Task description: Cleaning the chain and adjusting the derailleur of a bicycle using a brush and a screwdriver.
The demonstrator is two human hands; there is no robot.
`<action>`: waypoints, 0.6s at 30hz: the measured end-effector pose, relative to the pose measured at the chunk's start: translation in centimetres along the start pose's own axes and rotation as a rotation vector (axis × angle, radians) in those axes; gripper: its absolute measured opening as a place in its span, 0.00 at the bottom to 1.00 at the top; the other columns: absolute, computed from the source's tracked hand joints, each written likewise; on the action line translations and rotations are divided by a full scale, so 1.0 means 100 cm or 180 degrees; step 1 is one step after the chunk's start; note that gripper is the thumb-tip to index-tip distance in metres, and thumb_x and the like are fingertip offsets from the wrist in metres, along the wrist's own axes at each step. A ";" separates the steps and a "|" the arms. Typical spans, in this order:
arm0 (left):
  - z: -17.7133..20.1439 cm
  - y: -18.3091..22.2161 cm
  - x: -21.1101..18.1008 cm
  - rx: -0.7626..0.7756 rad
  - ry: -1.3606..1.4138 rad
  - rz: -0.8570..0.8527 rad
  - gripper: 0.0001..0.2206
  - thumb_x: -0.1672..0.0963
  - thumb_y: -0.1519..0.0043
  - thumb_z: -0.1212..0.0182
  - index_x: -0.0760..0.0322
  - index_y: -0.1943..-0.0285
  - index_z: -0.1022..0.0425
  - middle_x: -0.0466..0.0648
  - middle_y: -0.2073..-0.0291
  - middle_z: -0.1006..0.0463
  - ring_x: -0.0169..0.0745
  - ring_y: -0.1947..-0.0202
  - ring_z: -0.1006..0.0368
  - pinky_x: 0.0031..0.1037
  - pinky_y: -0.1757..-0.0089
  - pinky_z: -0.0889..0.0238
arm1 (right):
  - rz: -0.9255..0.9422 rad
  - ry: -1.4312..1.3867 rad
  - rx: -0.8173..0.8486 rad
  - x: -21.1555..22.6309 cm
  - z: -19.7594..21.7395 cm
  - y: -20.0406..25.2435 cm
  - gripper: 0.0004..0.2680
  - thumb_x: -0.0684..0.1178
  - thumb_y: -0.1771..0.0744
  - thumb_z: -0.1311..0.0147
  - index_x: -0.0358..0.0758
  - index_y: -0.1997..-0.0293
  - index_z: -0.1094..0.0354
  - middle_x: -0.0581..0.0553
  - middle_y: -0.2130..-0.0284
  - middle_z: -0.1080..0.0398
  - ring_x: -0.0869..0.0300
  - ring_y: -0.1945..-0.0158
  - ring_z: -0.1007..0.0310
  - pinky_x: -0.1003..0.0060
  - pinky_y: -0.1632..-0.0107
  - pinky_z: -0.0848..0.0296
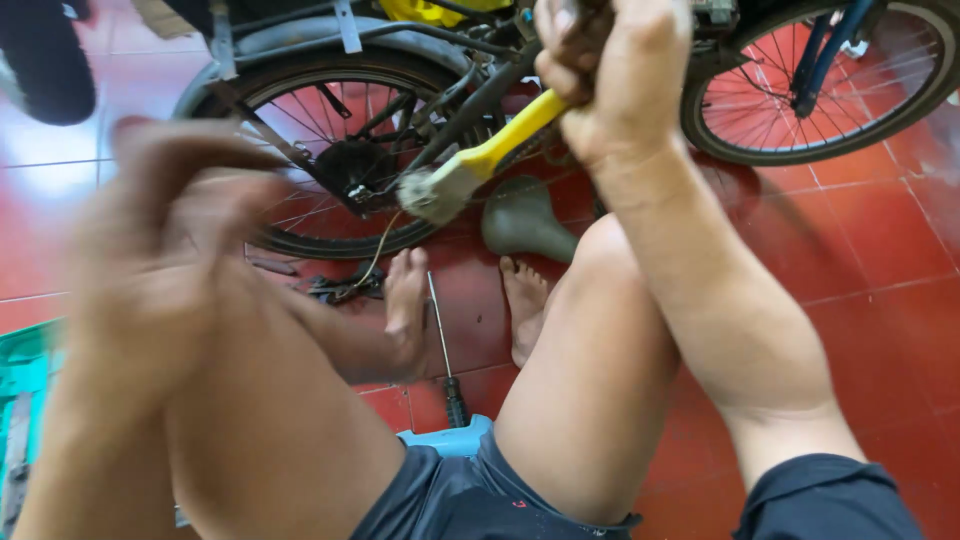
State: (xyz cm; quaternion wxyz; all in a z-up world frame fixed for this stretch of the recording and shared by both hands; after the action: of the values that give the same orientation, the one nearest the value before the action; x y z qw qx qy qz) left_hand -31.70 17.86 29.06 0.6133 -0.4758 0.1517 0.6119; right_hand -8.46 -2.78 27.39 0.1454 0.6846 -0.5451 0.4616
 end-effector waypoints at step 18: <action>-0.045 -0.085 0.078 -0.0596 0.0621 -0.0501 0.12 0.57 0.38 0.29 0.69 0.53 0.25 0.49 0.62 0.17 0.38 0.64 0.18 0.27 0.61 0.24 | 0.0263 0.5005 0.1742 -0.002 -0.080 0.048 0.10 0.39 0.33 0.40 0.33 0.47 0.26 0.43 0.78 0.27 0.60 0.83 0.41 0.63 0.79 0.40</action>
State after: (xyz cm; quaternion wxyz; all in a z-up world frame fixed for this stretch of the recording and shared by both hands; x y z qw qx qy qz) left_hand -20.69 20.90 24.21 0.5947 -0.5985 0.1151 0.5243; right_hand -16.47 1.20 30.00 0.2950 0.1534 -0.1778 0.9262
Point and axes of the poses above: each hand's wrist, its own y-axis away from the middle knuckle, its own z-axis out of the back of the hand, x = y × z, the point moved 9 cm from there along -y, towards the middle knuckle
